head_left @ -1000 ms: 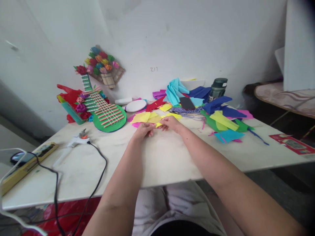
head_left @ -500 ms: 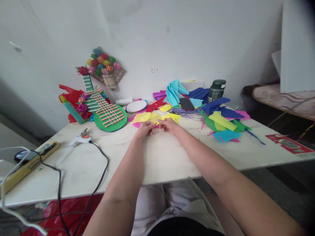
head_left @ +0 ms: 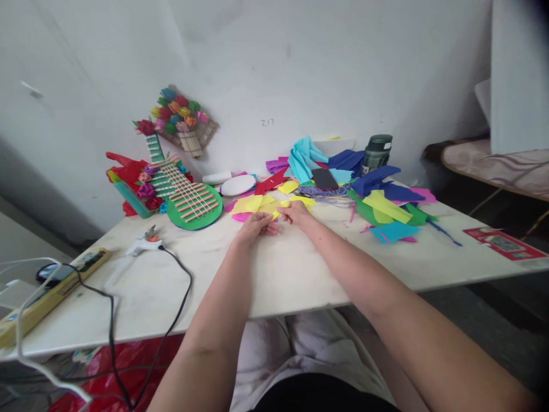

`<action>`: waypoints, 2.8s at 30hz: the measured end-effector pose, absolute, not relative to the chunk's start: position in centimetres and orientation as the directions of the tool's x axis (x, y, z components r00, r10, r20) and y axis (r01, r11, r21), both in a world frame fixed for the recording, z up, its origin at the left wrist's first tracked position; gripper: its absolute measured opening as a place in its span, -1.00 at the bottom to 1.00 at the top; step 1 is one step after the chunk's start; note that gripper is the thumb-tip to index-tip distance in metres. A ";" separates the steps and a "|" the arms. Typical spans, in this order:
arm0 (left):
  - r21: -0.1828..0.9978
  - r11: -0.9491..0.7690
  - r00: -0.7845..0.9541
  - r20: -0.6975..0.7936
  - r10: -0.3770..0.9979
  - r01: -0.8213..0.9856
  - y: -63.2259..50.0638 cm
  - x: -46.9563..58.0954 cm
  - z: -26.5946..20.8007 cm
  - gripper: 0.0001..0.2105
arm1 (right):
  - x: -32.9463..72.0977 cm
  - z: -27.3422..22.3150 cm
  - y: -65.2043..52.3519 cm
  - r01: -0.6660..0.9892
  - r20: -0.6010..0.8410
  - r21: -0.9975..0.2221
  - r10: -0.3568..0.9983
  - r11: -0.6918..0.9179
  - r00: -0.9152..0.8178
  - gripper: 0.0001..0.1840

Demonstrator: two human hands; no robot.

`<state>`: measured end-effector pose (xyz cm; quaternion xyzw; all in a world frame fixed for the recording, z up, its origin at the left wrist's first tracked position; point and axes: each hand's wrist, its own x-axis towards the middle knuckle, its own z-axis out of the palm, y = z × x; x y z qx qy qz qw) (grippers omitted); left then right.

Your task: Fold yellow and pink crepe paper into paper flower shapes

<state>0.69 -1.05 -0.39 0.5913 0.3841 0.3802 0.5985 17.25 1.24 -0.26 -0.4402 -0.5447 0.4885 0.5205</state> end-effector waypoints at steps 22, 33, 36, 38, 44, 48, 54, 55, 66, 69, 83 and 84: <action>0.930 -0.205 0.255 0.127 0.958 0.304 -1.4 1.1 0.3 -0.62 | 17.6 0.0 0.8 -0.013 0.077 -0.997 0.965 0.077 -0.251 -0.71; 0.961 -0.171 0.259 0.112 0.959 0.217 -0.9 1.2 -0.4 -0.66 | 17.9 0.2 1.0 -0.163 0.154 -0.979 0.974 0.127 -0.166 -0.66; 0.969 -0.167 0.280 0.112 0.954 0.182 -0.8 1.2 -0.4 -0.66 | 17.7 0.4 0.8 -0.189 0.151 -0.974 0.979 0.124 -0.139 -0.64; 0.974 -0.153 0.285 0.101 0.953 0.166 -0.9 1.2 -0.4 -0.65 | 17.6 0.4 0.8 -0.202 0.135 -0.974 0.980 0.103 -0.148 -0.64; 0.980 -0.161 0.242 0.129 0.962 0.120 -0.6 1.2 -0.7 -0.64 | 18.0 0.1 1.1 -0.217 0.019 -0.975 0.955 -0.048 -0.297 -0.62; 0.974 -0.171 0.197 0.140 0.970 0.149 -0.7 1.3 -0.6 -0.63 | 17.6 -0.1 0.8 -0.177 0.048 -0.984 0.954 -0.005 -0.296 -0.66; 0.953 -0.173 0.245 0.110 0.963 0.250 -1.2 1.6 -0.2 -0.63 | 17.2 0.1 0.6 -0.134 0.076 -0.989 0.987 0.057 -0.143 -0.63; 0.950 -0.171 0.262 0.101 0.960 0.261 -1.3 1.6 -0.1 -0.64 | 17.2 0.1 0.6 -0.131 0.071 -0.990 0.988 0.053 -0.135 -0.63; 0.949 -0.162 0.361 0.056 0.931 0.270 -1.5 1.5 0.1 -0.65 | 17.2 -0.4 1.1 -0.082 0.044 -0.996 0.988 0.032 -0.147 -0.59; 0.951 -0.160 0.356 0.058 0.933 0.265 -1.3 1.5 -0.2 -0.66 | 17.5 -0.7 1.3 -0.135 0.055 -0.990 0.983 0.032 -0.175 -0.59; 0.922 -0.263 0.407 0.132 0.904 0.285 -1.0 1.5 -0.4 -0.65 | 17.5 0.1 0.7 -0.208 -0.012 -0.976 0.975 -0.059 -0.222 -0.61; 0.915 -0.271 0.402 0.137 0.905 0.299 -0.9 1.4 -0.5 -0.65 | 17.6 0.2 0.7 -0.216 -0.039 -0.972 0.970 -0.092 -0.240 -0.61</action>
